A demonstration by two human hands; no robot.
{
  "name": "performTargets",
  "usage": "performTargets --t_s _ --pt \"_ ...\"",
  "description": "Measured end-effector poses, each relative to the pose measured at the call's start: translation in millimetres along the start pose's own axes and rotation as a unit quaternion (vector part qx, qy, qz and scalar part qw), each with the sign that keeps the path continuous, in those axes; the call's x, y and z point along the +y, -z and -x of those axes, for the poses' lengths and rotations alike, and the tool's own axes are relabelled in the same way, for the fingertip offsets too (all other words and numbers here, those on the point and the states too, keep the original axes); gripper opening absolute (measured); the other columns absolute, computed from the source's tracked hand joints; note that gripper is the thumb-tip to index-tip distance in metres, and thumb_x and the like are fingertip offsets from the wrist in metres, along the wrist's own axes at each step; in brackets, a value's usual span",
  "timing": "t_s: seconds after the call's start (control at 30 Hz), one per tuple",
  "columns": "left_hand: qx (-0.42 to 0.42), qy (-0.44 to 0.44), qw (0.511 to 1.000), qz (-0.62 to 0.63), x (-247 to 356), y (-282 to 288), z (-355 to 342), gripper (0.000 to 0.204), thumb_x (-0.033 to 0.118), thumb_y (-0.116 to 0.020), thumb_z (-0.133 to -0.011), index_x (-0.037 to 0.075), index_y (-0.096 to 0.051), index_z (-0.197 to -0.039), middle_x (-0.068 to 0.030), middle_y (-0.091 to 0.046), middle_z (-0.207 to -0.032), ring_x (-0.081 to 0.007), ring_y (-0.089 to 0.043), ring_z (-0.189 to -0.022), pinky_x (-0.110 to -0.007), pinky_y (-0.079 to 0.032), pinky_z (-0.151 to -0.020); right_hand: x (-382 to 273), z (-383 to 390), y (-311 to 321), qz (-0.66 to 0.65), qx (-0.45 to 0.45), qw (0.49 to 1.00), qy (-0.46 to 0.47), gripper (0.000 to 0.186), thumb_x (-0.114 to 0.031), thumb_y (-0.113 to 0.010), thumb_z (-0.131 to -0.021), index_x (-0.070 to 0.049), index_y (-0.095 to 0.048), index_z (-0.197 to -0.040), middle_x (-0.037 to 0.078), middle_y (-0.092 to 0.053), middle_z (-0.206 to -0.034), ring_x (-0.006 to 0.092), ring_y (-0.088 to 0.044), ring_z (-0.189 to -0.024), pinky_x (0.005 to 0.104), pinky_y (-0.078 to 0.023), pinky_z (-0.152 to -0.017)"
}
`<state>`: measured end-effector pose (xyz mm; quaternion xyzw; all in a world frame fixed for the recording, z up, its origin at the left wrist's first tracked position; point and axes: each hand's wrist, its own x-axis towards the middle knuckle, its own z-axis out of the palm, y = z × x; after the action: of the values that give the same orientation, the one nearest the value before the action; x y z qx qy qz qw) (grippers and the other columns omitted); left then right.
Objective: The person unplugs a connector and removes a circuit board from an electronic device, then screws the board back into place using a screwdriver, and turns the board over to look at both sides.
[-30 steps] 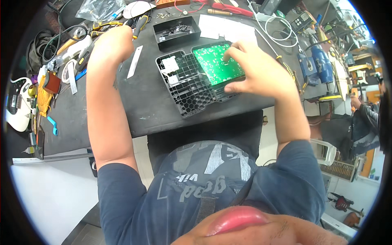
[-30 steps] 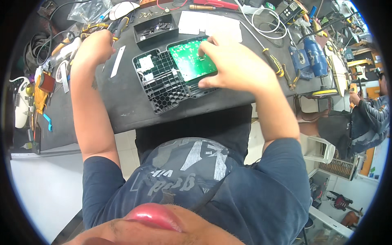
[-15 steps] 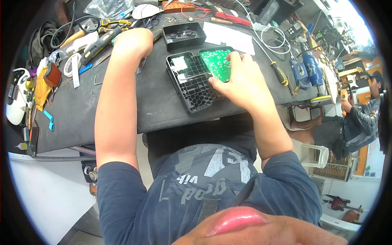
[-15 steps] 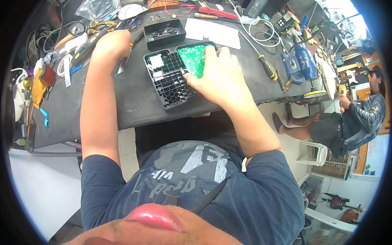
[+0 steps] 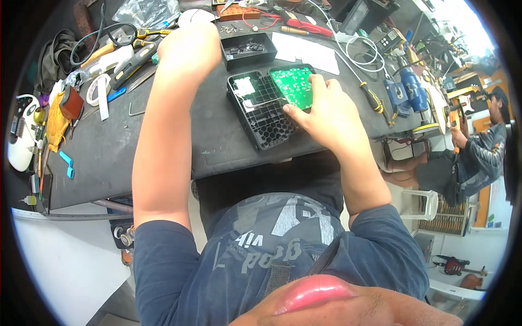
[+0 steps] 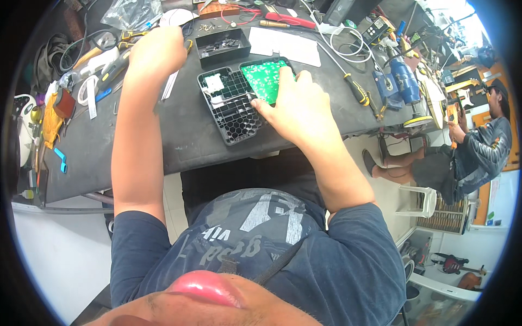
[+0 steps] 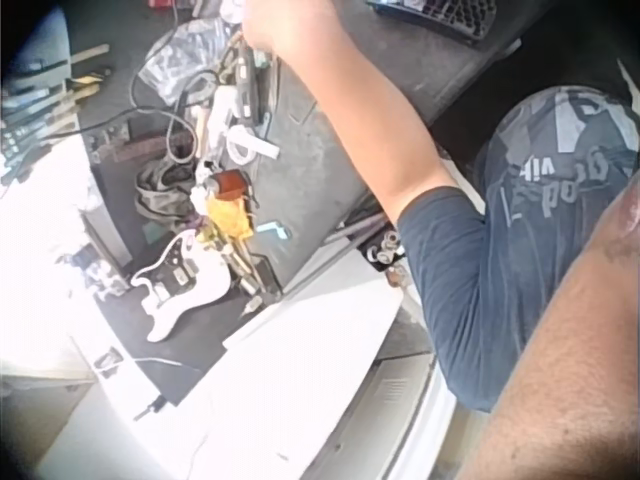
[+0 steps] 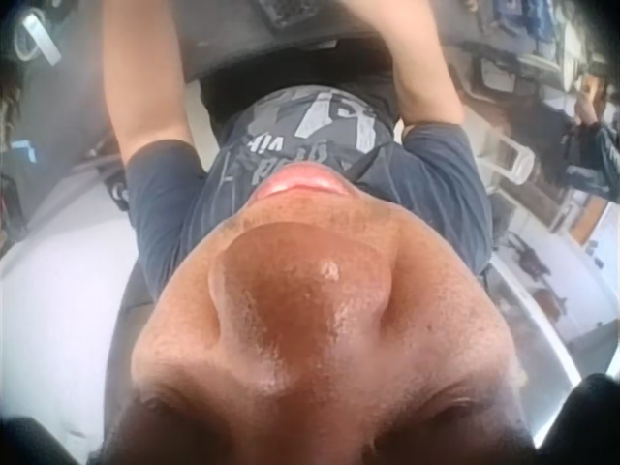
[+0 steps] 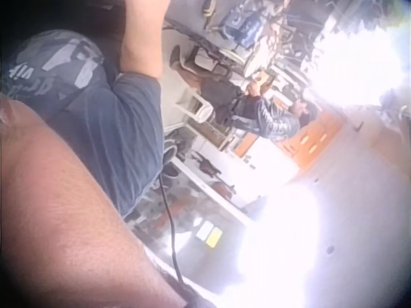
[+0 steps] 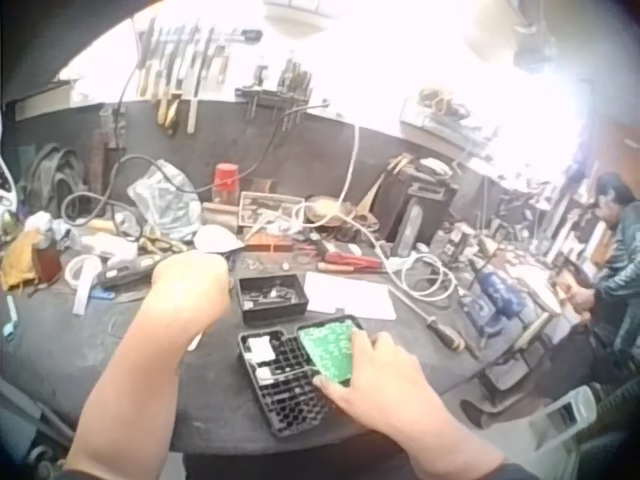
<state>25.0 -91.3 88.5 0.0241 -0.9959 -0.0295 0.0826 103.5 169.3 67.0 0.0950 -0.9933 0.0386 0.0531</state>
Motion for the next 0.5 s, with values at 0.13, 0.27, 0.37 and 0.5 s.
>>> performTargets --t_s 0.13,0.27,0.37,0.5 --pt "0.023 -0.102 0.991 0.082 19.6 -4.0 8.5 0.023 0.011 -0.063 -0.082 0.000 -0.073 -0.100 -0.0246 -0.074 -0.098 -0.0368 -0.072 -0.099 -0.047 -0.056 -0.089 -1.0 -4.2 -2.4 -0.002 -0.014 1.000 -0.018 0.084 -0.055 -0.074 -0.083 0.001 -0.049 -0.141 0.028 -0.056 -0.125 0.0443 -0.059 -0.119 0.0581 -0.048 -0.098" --pt "0.061 -0.140 0.983 0.102 33.4 -24.2 7.4 0.023 0.013 -0.064 -0.082 0.001 -0.073 -0.099 -0.0228 -0.074 -0.095 -0.0385 -0.073 -0.095 -0.048 -0.057 -0.087 5.1 -7.6 -17.2 -0.010 -0.032 0.998 -0.062 0.097 -0.056 -0.072 -0.079 -0.001 -0.040 -0.153 0.030 -0.049 -0.136 0.0461 -0.046 -0.132 0.0613 -0.035 -0.110" --pt "0.045 -0.142 0.983 0.107 34.9 -25.9 5.6 0.023 0.013 -0.065 -0.082 0.000 -0.073 -0.099 -0.0233 -0.074 -0.095 -0.0384 -0.073 -0.095 -0.048 -0.057 -0.086 7.5 -4.8 -30.6 -0.041 0.014 0.997 -0.059 0.101 -0.055 -0.072 -0.078 -0.002 -0.036 -0.155 0.030 -0.045 -0.139 0.0458 -0.040 -0.135 0.0594 -0.030 -0.113" --pt "0.033 -0.138 0.985 0.099 37.9 -26.3 6.0 0.023 0.014 -0.066 -0.082 0.001 -0.073 -0.100 -0.0229 -0.074 -0.095 -0.0379 -0.073 -0.096 -0.048 -0.057 -0.086 4.4 -0.1 -36.2 -0.057 0.042 0.996 -0.052 0.098 -0.053 -0.072 -0.079 -0.002 -0.037 -0.155 0.031 -0.041 -0.141 0.0463 -0.036 -0.135 0.0587 -0.027 -0.115"
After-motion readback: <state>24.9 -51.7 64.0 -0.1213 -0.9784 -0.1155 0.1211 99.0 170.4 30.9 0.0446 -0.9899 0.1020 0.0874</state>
